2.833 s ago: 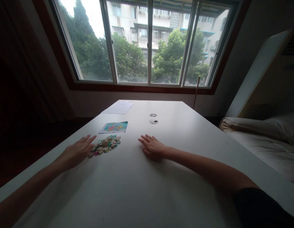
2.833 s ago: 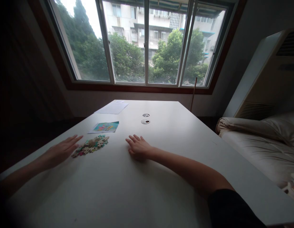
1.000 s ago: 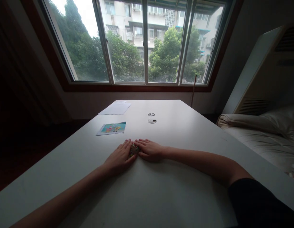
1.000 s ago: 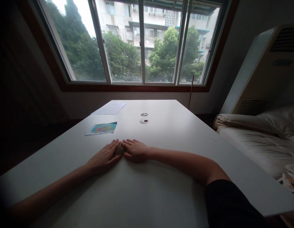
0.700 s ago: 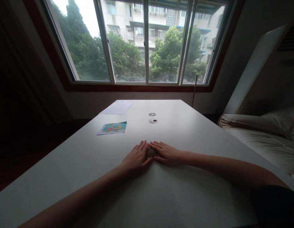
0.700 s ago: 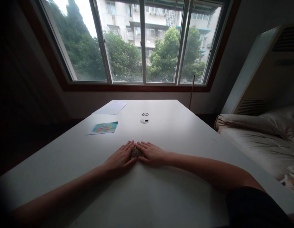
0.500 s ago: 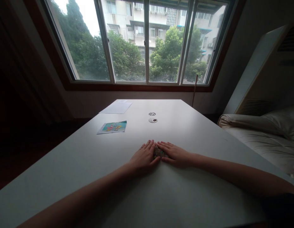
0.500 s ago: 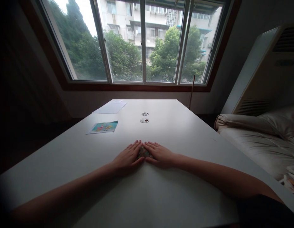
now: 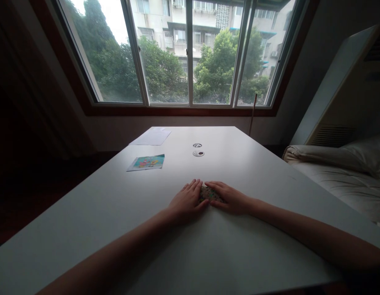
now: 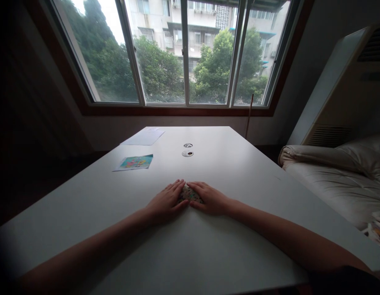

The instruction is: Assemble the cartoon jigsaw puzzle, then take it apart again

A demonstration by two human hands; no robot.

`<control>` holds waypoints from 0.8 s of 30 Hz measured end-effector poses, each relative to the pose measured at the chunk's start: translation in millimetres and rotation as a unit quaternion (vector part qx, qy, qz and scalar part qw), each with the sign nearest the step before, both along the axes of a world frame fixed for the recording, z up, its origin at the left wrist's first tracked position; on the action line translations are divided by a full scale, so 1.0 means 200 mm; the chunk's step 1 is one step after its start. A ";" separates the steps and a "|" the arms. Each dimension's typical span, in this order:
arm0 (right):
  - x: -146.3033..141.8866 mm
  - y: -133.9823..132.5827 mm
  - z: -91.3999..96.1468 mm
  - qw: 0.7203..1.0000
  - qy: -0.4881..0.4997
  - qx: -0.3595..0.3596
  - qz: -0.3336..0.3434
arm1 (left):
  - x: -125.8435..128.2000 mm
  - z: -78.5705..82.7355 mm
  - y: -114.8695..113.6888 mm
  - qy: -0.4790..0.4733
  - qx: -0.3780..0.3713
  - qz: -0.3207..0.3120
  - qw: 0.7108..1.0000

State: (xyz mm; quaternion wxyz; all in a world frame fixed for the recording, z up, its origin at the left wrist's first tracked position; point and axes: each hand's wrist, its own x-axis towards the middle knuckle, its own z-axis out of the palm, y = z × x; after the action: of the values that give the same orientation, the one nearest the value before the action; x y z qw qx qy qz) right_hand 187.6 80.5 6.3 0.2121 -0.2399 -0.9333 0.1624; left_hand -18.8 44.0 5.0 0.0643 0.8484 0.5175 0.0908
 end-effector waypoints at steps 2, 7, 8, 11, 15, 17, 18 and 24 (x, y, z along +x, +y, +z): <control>0.00 0.00 0.00 1.000 0.015 -0.007 0.011 | 0.00 0.00 0.00 -0.001 0.000 -0.002 1.000; 0.01 0.01 0.00 0.999 0.031 -0.022 0.027 | -0.01 0.00 -0.01 0.003 0.004 -0.016 1.000; 0.01 0.02 0.00 0.999 0.034 -0.026 0.029 | -0.02 0.00 -0.01 0.004 0.007 -0.019 1.000; 0.03 0.03 0.00 0.999 0.040 -0.029 0.022 | -0.05 0.02 -0.01 0.009 0.023 -0.020 0.999; 0.05 0.06 0.00 0.999 0.048 -0.011 -0.019 | -0.19 0.08 0.06 0.019 0.068 0.019 0.997; 0.07 0.07 -0.01 0.998 0.053 -0.009 -0.043 | -0.30 0.11 0.12 0.032 0.096 0.061 0.993; 0.07 0.07 -0.02 0.997 0.055 -0.010 -0.052 | -0.37 0.12 0.15 0.040 0.109 0.088 0.989; 0.08 0.08 -0.03 0.997 0.055 -0.010 -0.059 | -0.75 0.13 0.21 0.062 0.151 0.264 0.951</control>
State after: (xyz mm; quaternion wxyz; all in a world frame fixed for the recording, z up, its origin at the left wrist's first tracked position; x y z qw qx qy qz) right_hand 203.3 96.5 0.3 0.2698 -0.2869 -0.9030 0.1716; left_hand -169.5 86.9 31.5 -0.1234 0.6852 0.7061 0.1290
